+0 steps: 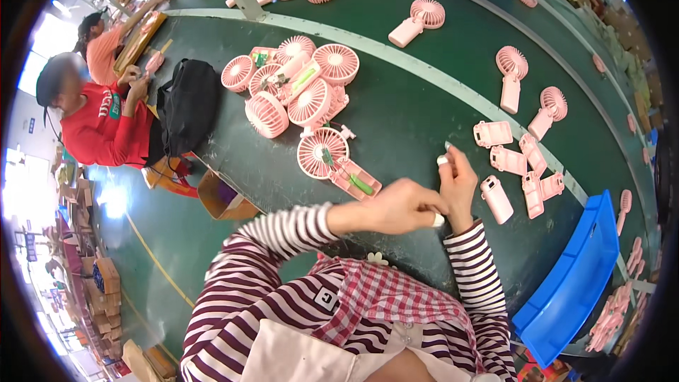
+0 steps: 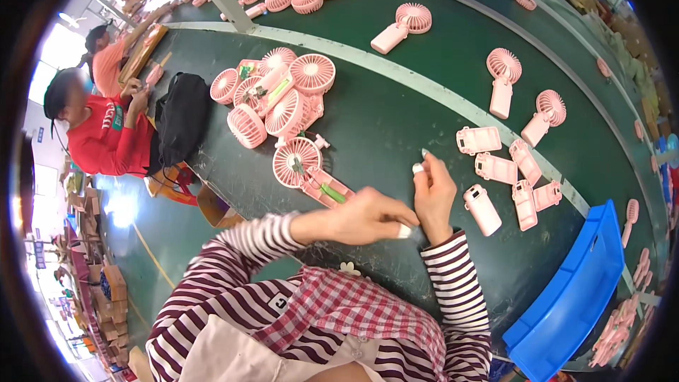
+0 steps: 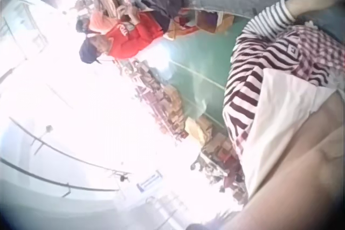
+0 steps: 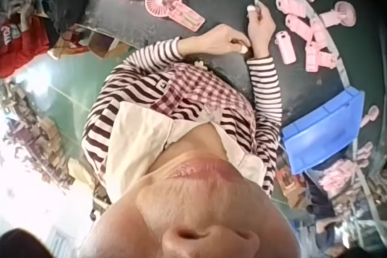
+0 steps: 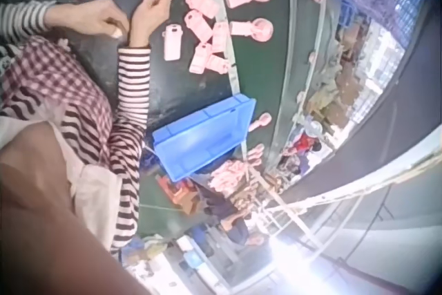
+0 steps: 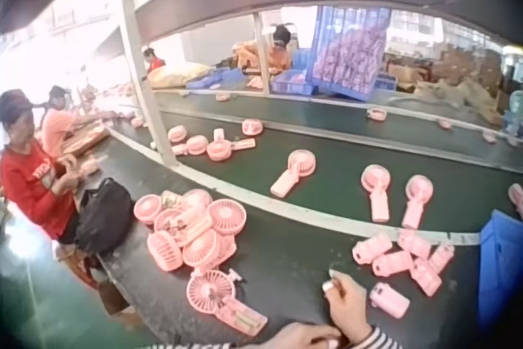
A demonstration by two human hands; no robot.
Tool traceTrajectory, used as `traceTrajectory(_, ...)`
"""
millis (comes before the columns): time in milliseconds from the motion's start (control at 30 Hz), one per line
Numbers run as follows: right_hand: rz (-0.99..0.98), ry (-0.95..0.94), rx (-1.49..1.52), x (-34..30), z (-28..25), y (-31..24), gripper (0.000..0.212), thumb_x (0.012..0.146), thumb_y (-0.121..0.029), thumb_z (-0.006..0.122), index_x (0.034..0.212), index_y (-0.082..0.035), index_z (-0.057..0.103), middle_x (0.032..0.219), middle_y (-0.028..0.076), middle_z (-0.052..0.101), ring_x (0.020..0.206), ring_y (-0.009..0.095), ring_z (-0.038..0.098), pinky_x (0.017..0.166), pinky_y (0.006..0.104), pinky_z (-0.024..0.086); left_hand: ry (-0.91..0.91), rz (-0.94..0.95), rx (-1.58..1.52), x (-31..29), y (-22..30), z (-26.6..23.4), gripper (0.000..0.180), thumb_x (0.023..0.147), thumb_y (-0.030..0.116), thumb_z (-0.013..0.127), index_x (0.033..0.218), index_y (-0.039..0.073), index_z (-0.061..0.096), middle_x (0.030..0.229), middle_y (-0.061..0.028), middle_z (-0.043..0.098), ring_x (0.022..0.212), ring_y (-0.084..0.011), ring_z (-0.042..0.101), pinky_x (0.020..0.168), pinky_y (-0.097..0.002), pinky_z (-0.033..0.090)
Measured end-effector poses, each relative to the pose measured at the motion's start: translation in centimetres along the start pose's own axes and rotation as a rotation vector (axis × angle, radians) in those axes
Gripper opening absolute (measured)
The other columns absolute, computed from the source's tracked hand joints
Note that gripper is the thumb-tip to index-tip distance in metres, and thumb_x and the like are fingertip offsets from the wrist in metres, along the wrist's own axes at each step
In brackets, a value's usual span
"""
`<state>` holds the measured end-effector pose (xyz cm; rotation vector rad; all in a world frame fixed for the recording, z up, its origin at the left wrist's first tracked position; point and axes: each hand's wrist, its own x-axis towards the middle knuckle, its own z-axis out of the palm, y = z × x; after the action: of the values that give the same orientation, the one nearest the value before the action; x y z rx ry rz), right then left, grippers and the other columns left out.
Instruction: The person assembles portable handheld fans by fitting circuit boards and batteries into the handle casings, pressing the rear handle covers onto the bodies by hand, and placing the completed fans onto the conveyor shelf.
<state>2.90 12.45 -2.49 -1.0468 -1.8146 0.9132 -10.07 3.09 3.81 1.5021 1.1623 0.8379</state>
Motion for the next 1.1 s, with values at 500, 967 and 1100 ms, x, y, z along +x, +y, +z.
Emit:
traceTrajectory(500,0.025,-0.078,0.064,0.3,-0.2,-0.7,0.011,0.082,0.000,0.053,0.092,0.004,0.056,0.072,0.005,0.051,0.061,0.011,0.047,0.057,0.0213,0.038,0.493,-0.346,1.201,16.2,-6.8,-34.8,0.039,0.070,0.031,0.065,0.102,0.010,0.065,0.097,-0.0128,0.065,0.091,-0.0277,0.062,0.080,-0.0389,0.049)
traceTrajectory(967,0.076,-0.100,0.021,0.0,-0.1,-0.4,0.015,0.079,0.003,0.053,0.093,0.003,0.058,0.074,0.009,0.057,0.061,0.016,0.053,0.057,0.0249,0.042,0.551,-0.447,1.288,20.6,-12.2,-42.1,0.052,0.076,0.040,0.053,0.121,0.012,0.053,0.114,-0.0197,0.056,0.105,-0.0361,0.054,0.093,-0.0417,0.041)
traceTrajectory(1100,0.047,-0.096,-0.039,0.2,-0.2,-0.9,0.016,0.080,0.001,0.052,0.095,0.003,0.059,0.073,0.009,0.056,0.062,0.016,0.053,0.058,0.0242,0.041,0.661,-0.189,0.939,14.7,-8.0,-41.8,0.058,0.069,0.031,0.065,0.121,0.008,0.053,0.101,-0.0135,0.063,0.090,-0.0251,0.062,0.084,-0.0325,0.046)
